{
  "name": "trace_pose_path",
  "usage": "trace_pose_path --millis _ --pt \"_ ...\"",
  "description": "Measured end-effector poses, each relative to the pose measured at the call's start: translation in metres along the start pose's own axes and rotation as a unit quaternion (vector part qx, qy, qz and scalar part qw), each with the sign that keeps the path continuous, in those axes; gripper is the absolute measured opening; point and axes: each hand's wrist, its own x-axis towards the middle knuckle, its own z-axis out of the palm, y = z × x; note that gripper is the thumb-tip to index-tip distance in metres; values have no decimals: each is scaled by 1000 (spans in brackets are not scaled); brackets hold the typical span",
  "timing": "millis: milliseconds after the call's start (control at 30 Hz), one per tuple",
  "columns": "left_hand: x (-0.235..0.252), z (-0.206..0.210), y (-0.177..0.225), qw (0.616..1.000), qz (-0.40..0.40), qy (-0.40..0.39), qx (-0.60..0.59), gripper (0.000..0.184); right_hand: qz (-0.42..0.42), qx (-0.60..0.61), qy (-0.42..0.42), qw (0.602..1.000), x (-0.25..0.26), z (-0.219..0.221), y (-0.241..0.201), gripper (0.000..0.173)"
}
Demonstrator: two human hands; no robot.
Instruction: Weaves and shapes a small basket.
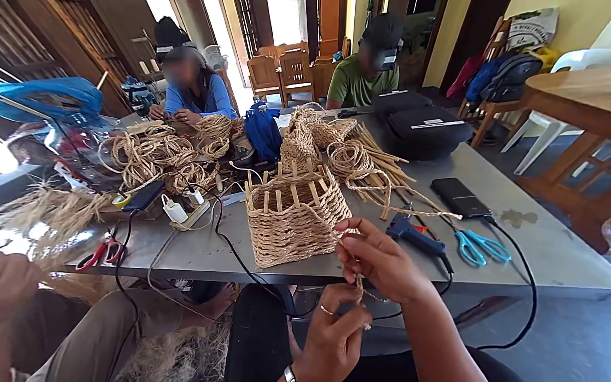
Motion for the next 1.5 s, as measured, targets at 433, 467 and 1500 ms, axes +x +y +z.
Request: trace_pose_path --millis 433,467,1500 --pt "60 -55 -20 991 -30 87 96 24 -176 -432 177 867 16 6 37 29" --pt "71 -60 -23 989 -36 110 88 27 -177 -434 175 866 16 6 38 29" --pt "94 -53 -62 957 -84 -18 277 44 -164 -451 127 868 -2 31 22 32"
